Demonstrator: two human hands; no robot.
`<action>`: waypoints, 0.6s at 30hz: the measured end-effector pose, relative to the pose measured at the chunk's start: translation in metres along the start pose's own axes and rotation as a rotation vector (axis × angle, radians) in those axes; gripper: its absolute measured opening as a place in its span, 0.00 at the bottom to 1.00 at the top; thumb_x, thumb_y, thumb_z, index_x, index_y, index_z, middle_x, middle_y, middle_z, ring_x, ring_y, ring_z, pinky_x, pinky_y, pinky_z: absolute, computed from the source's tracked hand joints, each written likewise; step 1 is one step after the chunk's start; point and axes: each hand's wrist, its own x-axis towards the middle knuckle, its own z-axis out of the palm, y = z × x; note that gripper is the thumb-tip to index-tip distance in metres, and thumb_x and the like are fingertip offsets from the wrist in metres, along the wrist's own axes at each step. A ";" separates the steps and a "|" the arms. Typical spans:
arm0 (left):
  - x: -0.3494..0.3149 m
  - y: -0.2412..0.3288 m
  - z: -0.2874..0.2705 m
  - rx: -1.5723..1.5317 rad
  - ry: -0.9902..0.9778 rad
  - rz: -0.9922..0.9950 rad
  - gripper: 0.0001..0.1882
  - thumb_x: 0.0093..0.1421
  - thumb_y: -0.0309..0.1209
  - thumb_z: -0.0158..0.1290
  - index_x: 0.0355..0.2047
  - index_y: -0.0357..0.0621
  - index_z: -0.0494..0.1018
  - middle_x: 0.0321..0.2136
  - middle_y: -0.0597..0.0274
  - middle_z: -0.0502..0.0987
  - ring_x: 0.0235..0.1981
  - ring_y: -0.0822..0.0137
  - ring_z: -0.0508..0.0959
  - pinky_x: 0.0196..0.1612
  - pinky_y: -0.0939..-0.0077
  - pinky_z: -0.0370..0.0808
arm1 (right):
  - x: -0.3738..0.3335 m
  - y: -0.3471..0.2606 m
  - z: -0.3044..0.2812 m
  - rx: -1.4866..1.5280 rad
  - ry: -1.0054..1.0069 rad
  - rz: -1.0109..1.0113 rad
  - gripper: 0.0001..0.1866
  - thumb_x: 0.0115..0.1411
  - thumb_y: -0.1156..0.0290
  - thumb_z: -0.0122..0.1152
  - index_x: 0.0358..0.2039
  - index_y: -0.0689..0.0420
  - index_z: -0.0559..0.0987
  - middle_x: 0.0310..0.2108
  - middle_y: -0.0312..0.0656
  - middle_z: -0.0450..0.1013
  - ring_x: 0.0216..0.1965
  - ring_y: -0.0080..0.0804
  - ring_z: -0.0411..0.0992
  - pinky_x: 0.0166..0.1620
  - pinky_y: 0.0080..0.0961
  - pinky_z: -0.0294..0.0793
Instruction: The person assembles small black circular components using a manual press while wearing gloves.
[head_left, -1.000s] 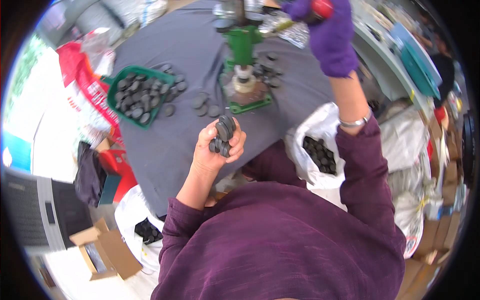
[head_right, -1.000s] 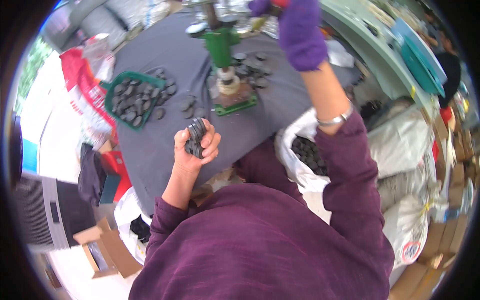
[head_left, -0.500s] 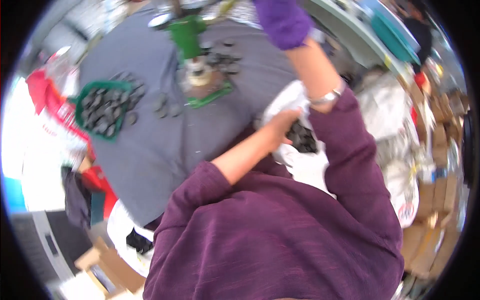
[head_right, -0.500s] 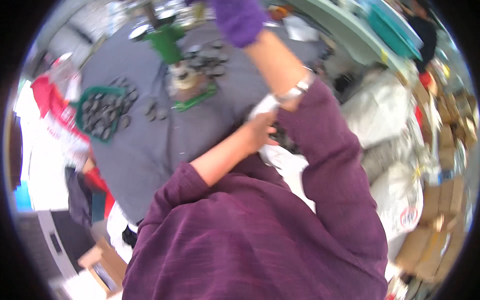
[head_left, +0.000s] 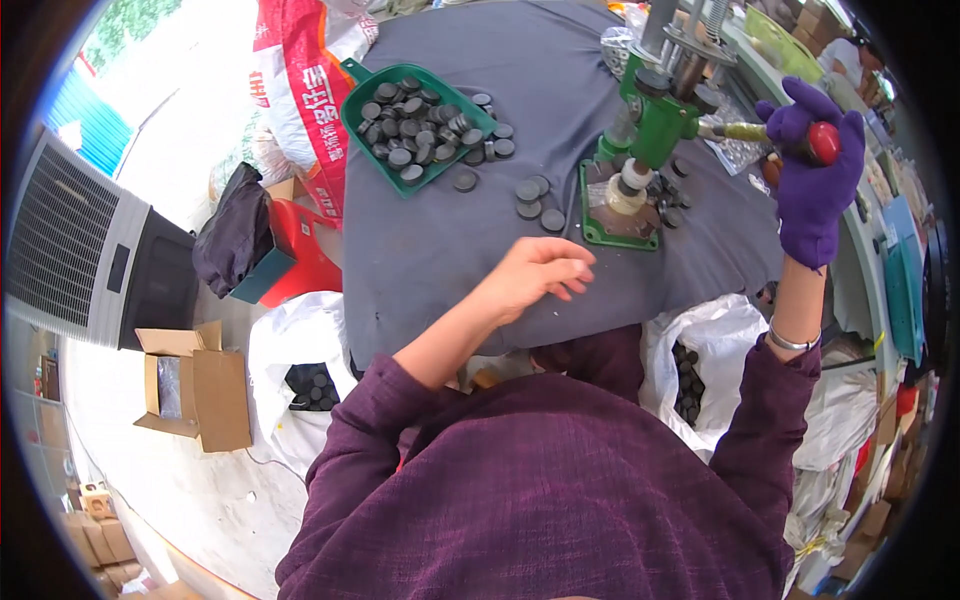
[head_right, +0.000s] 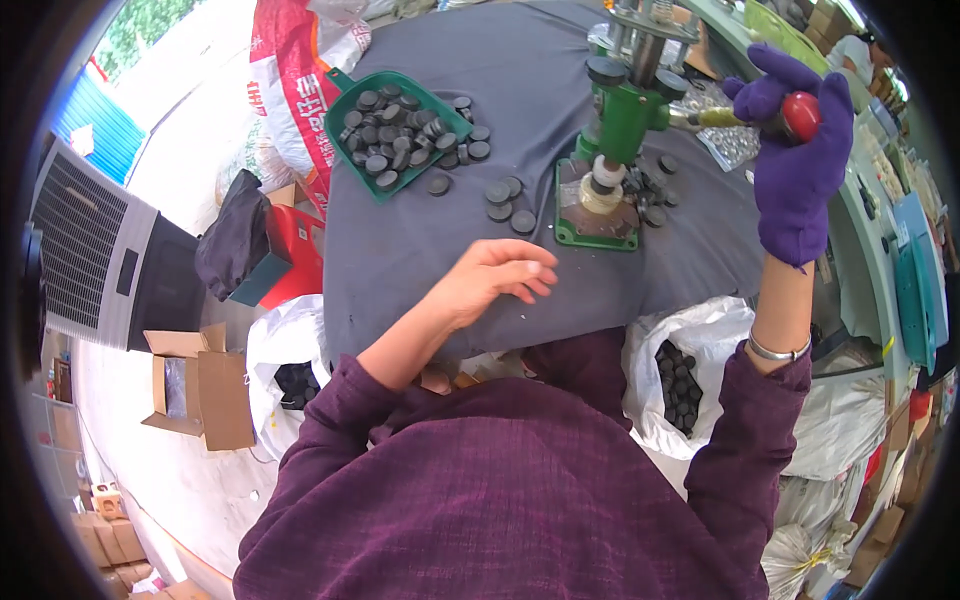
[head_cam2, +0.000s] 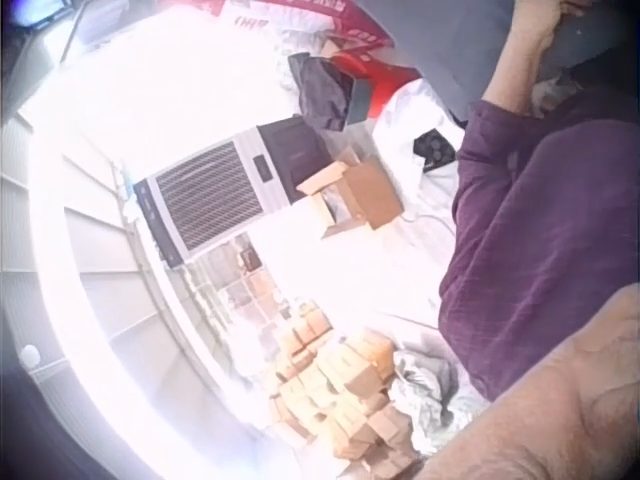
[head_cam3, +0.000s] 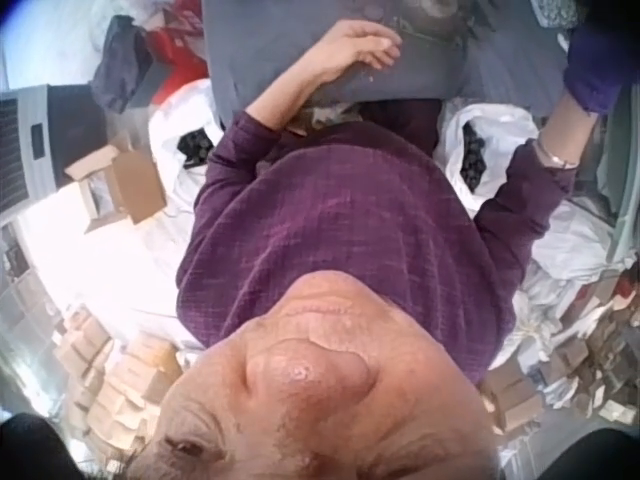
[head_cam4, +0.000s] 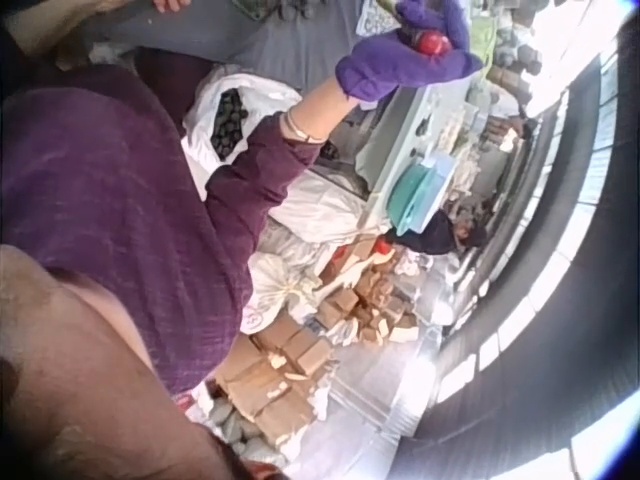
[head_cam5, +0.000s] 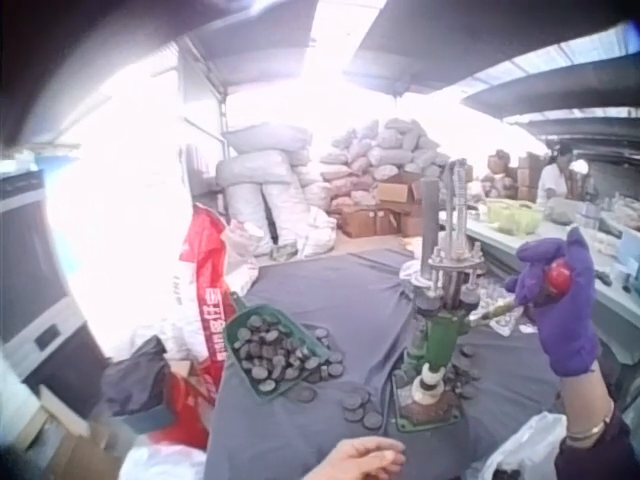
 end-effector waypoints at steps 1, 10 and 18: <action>-0.006 0.002 -0.010 0.004 0.005 0.007 0.15 0.61 0.32 0.53 0.45 0.35 0.74 0.38 0.53 0.78 0.36 0.66 0.78 0.39 0.74 0.76 | 0.001 -0.001 0.000 -0.020 0.003 -0.003 0.35 0.66 0.48 0.35 0.45 0.73 0.74 0.22 0.37 0.67 0.27 0.32 0.67 0.48 0.41 0.70; -0.042 0.003 -0.100 0.081 0.671 0.353 0.11 0.59 0.24 0.52 0.43 0.35 0.75 0.32 0.56 0.80 0.29 0.71 0.79 0.31 0.80 0.73 | 0.030 -0.009 0.016 -0.087 0.145 0.069 0.33 0.67 0.50 0.37 0.44 0.73 0.74 0.20 0.35 0.66 0.26 0.28 0.66 0.46 0.36 0.70; -0.015 0.032 -0.179 0.405 1.120 0.444 0.20 0.54 0.18 0.44 0.48 0.36 0.73 0.39 0.52 0.79 0.28 0.69 0.80 0.29 0.77 0.74 | 0.041 -0.003 0.018 -0.077 0.145 0.103 0.34 0.66 0.47 0.39 0.44 0.72 0.74 0.20 0.35 0.64 0.25 0.28 0.64 0.46 0.35 0.69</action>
